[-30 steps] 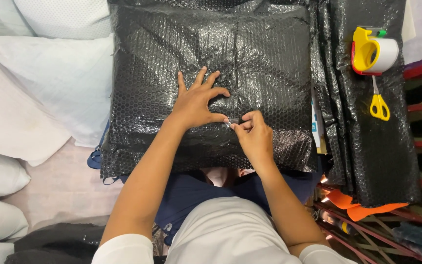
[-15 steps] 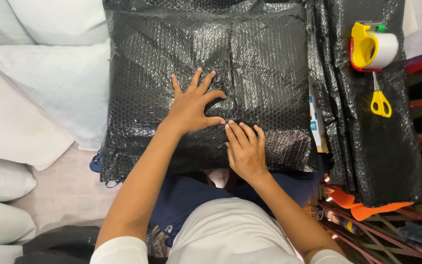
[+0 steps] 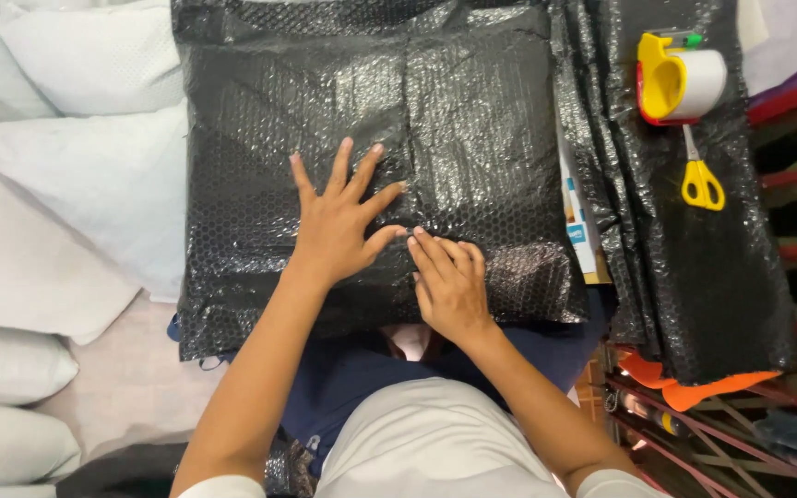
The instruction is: Securing a pillow inside black bubble wrap using tape and scissors.
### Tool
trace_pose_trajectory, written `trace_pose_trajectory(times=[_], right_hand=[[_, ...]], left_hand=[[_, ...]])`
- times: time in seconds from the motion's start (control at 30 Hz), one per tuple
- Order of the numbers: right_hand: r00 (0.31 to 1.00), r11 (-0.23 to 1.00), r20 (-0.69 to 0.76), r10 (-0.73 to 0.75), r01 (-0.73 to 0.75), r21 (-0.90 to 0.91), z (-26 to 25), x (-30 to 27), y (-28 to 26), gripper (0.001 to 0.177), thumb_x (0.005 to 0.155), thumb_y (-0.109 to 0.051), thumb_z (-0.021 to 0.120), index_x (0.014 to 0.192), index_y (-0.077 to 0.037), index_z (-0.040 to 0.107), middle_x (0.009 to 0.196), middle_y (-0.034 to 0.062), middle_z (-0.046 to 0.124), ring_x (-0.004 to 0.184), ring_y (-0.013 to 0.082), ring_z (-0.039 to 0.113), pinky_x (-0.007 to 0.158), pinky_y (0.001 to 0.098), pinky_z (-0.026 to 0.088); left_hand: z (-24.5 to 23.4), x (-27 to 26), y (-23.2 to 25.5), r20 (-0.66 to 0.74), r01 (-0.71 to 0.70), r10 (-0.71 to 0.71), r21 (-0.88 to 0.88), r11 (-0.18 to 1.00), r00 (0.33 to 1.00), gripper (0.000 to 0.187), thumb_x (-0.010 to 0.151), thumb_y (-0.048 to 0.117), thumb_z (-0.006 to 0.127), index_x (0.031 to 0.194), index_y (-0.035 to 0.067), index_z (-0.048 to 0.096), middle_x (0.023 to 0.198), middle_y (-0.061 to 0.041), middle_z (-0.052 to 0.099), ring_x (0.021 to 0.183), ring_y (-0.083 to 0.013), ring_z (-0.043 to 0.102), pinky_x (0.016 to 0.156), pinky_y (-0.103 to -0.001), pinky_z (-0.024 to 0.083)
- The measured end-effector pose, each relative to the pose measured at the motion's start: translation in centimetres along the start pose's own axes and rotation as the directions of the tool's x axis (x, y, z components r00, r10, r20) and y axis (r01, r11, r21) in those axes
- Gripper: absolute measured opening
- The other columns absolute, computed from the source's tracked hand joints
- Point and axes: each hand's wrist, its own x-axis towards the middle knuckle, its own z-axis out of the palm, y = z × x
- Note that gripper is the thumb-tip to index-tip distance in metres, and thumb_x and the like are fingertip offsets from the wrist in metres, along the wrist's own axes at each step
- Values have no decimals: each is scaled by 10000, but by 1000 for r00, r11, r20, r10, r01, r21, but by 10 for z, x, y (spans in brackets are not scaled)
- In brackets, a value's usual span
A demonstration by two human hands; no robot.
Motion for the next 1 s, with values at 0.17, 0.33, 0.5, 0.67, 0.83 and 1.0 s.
trace_pose_trajectory(times=[0.17, 0.33, 0.5, 0.67, 0.83, 1.0], right_hand=[[995, 988, -86, 52, -39, 150, -16, -2, 9, 410, 923, -127, 640, 1330, -77, 656, 1390, 122, 641, 1218, 302, 602, 1059, 494, 405], [924, 987, -359, 131, -154, -37, -56, 0, 91, 268, 953, -79, 616, 1200, -35, 709, 1270, 180, 683, 1062, 373, 644, 966, 510, 471], [681, 617, -512, 523, -717, -324, -106, -13, 208, 292, 874, -95, 778, 1148, -67, 682, 1202, 115, 567, 1010, 366, 583, 842, 509, 480], [628, 688, -483, 610, -722, -70, -114, 7, 270, 528, 825, -144, 869, 1275, -57, 607, 1202, 195, 589, 1007, 435, 638, 880, 543, 496], [508, 541, -218, 833, -831, 131, -78, 42, 318, 804, 808, -352, 901, 1411, -79, 444, 1300, 258, 591, 1224, 455, 597, 1050, 541, 459], [372, 402, -195, 908, -904, 146, -49, 49, 347, 644, 778, -340, 883, 1262, -118, 520, 1207, 208, 616, 1183, 427, 620, 1004, 517, 493]], left_hand=[[27, -16, 17, 1, 31, -31, 35, 999, 1000, 533, 946, 568, 546, 1419, 326, 575, 1594, -73, 447, 1527, -355, 263, 1099, -810, 56], [27, -18, 19, 45, 81, -83, 50, 996, 996, 580, 955, 600, 482, 1482, 359, 504, 1602, -45, 439, 1538, -334, 259, 1120, -799, 30], [18, 2, 33, -48, 185, -191, -104, 977, 980, 535, 1003, 491, 515, 1491, 274, 506, 1586, -44, 458, 1535, -334, 258, 1120, -788, -56], [40, 37, 54, -112, 220, -308, -480, 849, 945, 379, 970, 263, 667, 1349, 263, 655, 1284, 12, 688, 1311, -258, 550, 1179, -580, 190], [23, 89, 111, 37, 246, -370, -807, 537, 928, 345, 949, 49, 627, 1279, 123, 698, 1080, -141, 770, 1071, -339, 711, 980, -477, 540], [36, 116, 137, 252, 363, -384, -898, 250, 888, 319, 955, 49, 623, 1259, 94, 709, 1074, -203, 767, 1000, -330, 750, 897, -439, 601]])
